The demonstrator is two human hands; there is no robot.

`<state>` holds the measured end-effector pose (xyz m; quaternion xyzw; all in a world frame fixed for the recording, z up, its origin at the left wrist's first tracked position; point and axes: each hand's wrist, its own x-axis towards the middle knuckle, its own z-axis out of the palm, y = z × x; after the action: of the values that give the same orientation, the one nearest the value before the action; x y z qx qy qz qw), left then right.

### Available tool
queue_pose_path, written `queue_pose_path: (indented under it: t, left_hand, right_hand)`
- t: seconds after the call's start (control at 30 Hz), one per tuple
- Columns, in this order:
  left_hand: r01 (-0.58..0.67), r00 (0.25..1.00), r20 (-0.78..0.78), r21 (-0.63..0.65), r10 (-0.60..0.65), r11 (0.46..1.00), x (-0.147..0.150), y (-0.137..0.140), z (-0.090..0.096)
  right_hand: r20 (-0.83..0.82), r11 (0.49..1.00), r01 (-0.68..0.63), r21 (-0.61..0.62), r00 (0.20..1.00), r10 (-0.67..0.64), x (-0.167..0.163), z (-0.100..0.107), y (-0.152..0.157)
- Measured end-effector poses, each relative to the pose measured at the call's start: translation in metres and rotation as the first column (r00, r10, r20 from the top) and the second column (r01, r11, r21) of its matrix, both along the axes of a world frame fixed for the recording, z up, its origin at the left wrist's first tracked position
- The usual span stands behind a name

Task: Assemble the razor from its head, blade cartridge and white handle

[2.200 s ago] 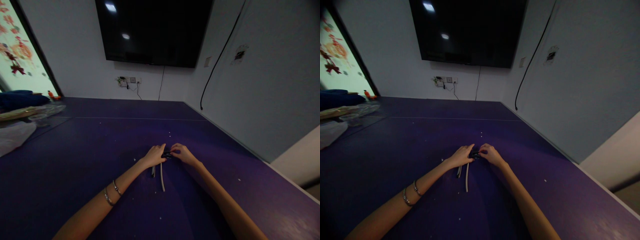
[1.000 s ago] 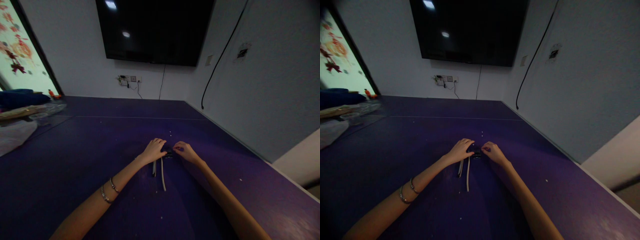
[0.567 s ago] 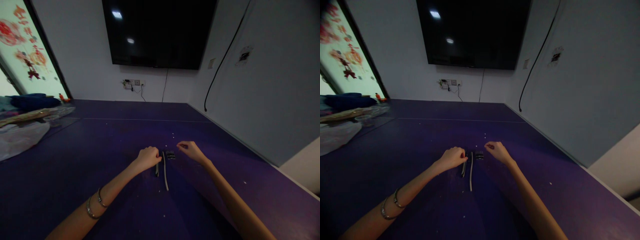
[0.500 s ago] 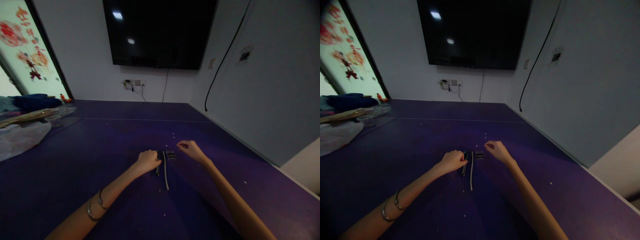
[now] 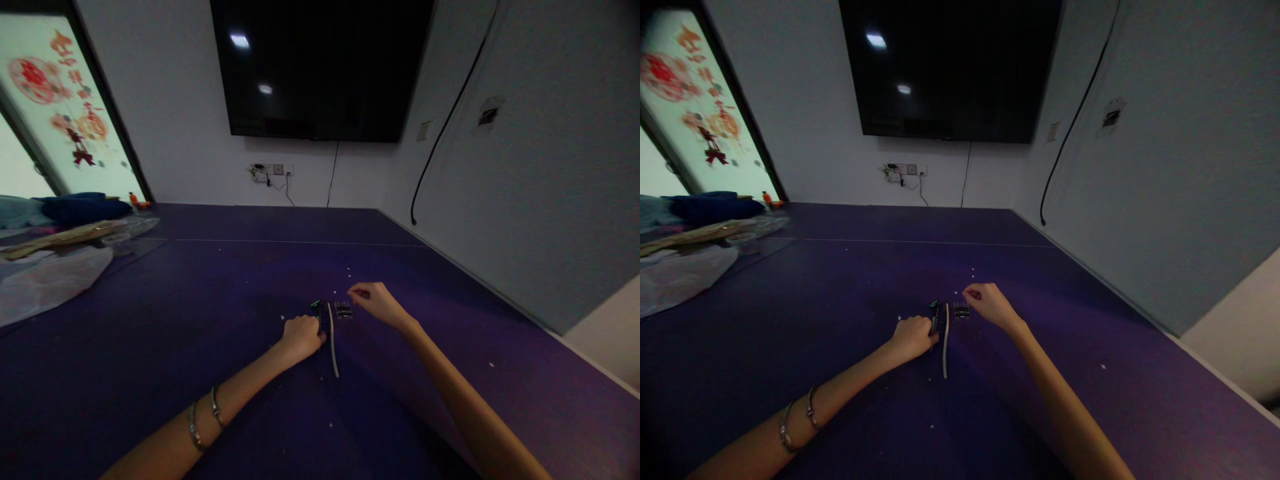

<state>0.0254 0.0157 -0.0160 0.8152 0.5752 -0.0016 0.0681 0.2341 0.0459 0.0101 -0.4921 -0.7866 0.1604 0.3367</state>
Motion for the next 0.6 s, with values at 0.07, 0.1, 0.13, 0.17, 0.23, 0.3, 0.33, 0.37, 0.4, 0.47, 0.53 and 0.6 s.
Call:
queue_pose_path:
  t: [0.07,0.1,0.13,0.17,0.23,0.3,0.33,0.37,0.4,0.47,0.53,0.6]
  left_hand:
    - [-0.015,1.0,-0.004,0.013,0.015,1.0,-0.001,0.001,0.001]
    - [-0.023,1.0,-0.004,0.025,0.023,0.999,-0.001,0.002,0.002]
    - [-0.03,1.0,0.001,0.042,0.03,0.999,-0.003,0.002,0.004]
    - [-0.037,0.999,0.01,0.062,0.037,0.997,-0.004,0.002,0.006]
    - [-0.047,0.998,0.043,0.109,0.042,0.993,-0.005,0.002,0.011]
    - [-0.054,0.996,0.082,0.159,0.041,0.986,-0.005,-0.001,0.017]
    - [-0.058,0.995,0.094,0.176,0.042,0.983,-0.005,-0.003,0.02]
    - [-0.061,0.994,0.1,0.187,0.043,0.98,-0.003,-0.005,0.022]
    - [-0.06,0.994,0.101,0.194,0.041,0.979,-0.001,-0.007,0.024]
    - [-0.051,0.994,0.101,0.199,0.031,0.979,0.003,-0.011,0.026]
    - [-0.037,0.994,0.112,0.201,0.014,0.979,0.007,-0.015,0.027]
    - [-0.02,0.991,0.136,0.214,-0.009,0.977,0.011,-0.017,0.027]
  right_hand:
    - [-0.102,0.997,0.004,-0.077,0.995,-0.012,-0.006,-0.005,0.002]
    - [-0.167,0.991,0.014,-0.133,0.985,-0.036,-0.01,-0.008,0.004]
    - [-0.236,0.98,0.027,-0.198,0.969,-0.074,-0.015,-0.012,0.005]
    - [-0.306,0.963,0.036,-0.268,0.944,-0.12,-0.019,-0.016,0.006]
    - [-0.448,0.914,0.011,-0.406,0.869,-0.209,-0.029,-0.022,0.005]
    - [-0.583,0.852,-0.107,-0.512,0.772,-0.253,-0.039,-0.025,0.002]
    - [-0.643,0.823,-0.186,-0.537,0.721,-0.257,-0.043,-0.025,0.0]
    - [-0.694,0.799,-0.257,-0.543,0.673,-0.255,-0.047,-0.025,-0.003]
    - [-0.734,0.783,-0.312,-0.538,0.631,-0.253,-0.05,-0.024,-0.006]
    - [-0.78,0.777,-0.353,-0.522,0.565,-0.268,-0.055,-0.022,-0.011]
    - [-0.792,0.788,-0.331,-0.52,0.532,-0.299,-0.058,-0.019,-0.015]
    - [-0.789,0.799,-0.294,-0.524,0.52,-0.327,-0.057,-0.018,-0.017]
